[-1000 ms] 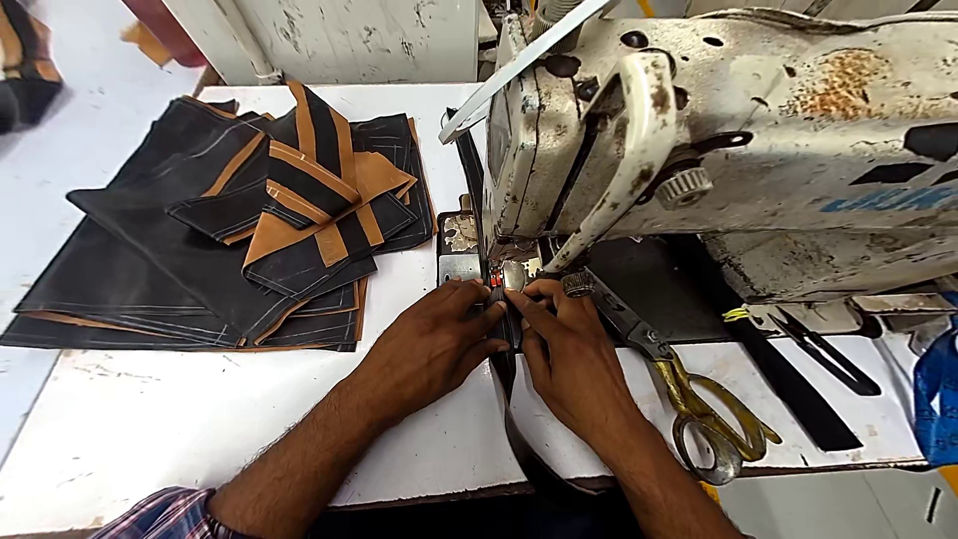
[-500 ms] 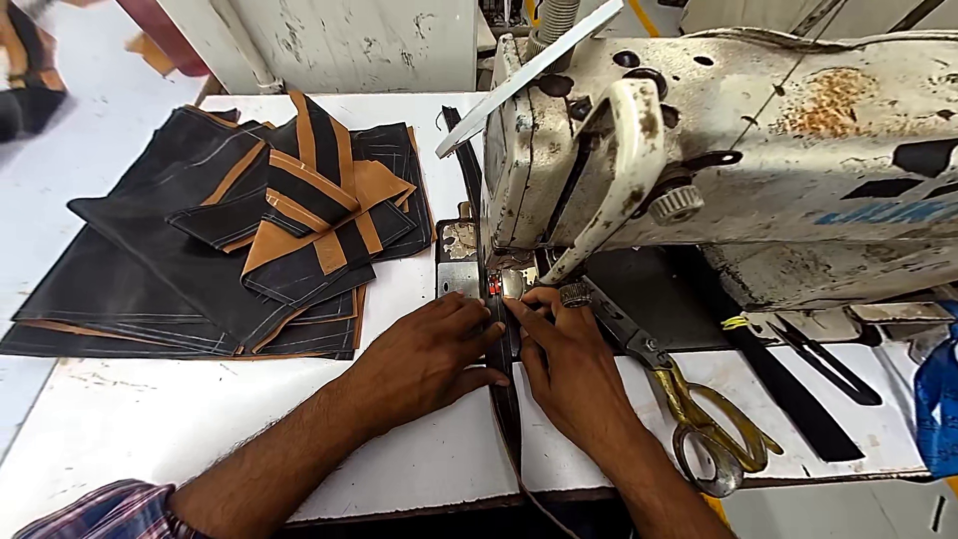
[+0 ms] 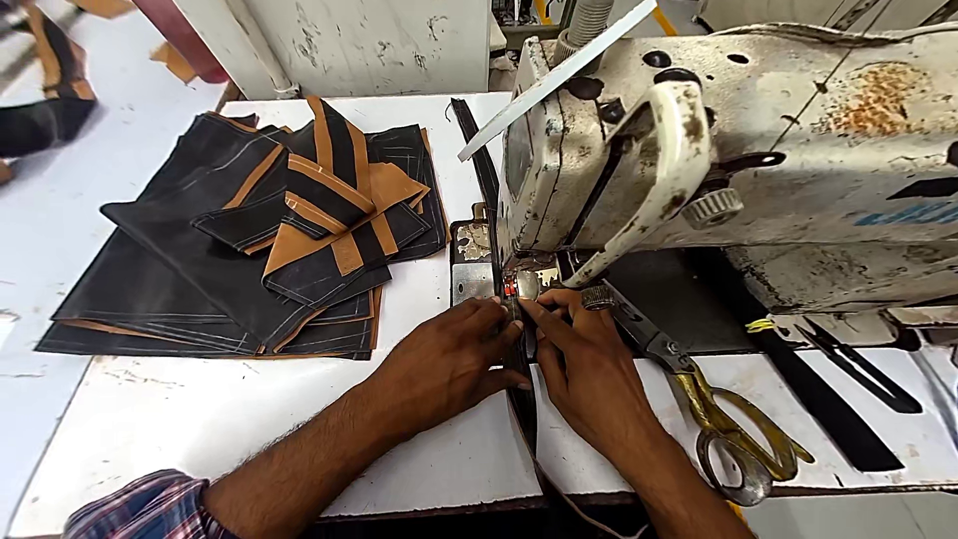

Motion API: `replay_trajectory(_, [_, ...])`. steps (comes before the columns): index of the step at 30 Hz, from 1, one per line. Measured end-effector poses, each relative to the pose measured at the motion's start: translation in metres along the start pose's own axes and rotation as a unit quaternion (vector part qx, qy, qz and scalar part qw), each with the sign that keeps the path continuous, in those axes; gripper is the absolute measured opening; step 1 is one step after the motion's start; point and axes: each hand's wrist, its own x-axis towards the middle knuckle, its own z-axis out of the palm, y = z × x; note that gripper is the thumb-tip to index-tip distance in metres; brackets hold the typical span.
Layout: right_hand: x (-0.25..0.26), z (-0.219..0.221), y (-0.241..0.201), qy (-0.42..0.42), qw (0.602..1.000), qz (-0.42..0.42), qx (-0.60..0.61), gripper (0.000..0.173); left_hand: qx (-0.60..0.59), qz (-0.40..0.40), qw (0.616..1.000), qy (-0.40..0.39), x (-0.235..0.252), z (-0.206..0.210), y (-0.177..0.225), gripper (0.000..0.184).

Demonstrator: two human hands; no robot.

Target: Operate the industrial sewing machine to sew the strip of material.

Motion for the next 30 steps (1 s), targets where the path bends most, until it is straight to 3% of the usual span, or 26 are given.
replay_trajectory(8, [0.001,0.000,0.001,0.004,1.000,-0.003,-0.001,0.044,-0.046,-0.042,0.998,-0.018,0.007,0.002,-0.012,0.059])
replay_trajectory(14, [0.001,0.002,0.002,0.006,1.000,0.005,0.003,0.043,0.000,-0.009,1.000,0.019,-0.003,0.005,0.001,0.054])
replay_trajectory(22, [0.000,0.003,0.002,0.012,1.000,0.004,0.009,0.040,-0.012,-0.043,0.999,0.004,0.007,0.005,-0.012,0.055])
replay_trajectory(30, [-0.002,0.004,0.003,0.008,1.000,0.005,0.003,0.040,0.014,0.026,0.999,0.044,-0.001,0.011,-0.004,0.047])
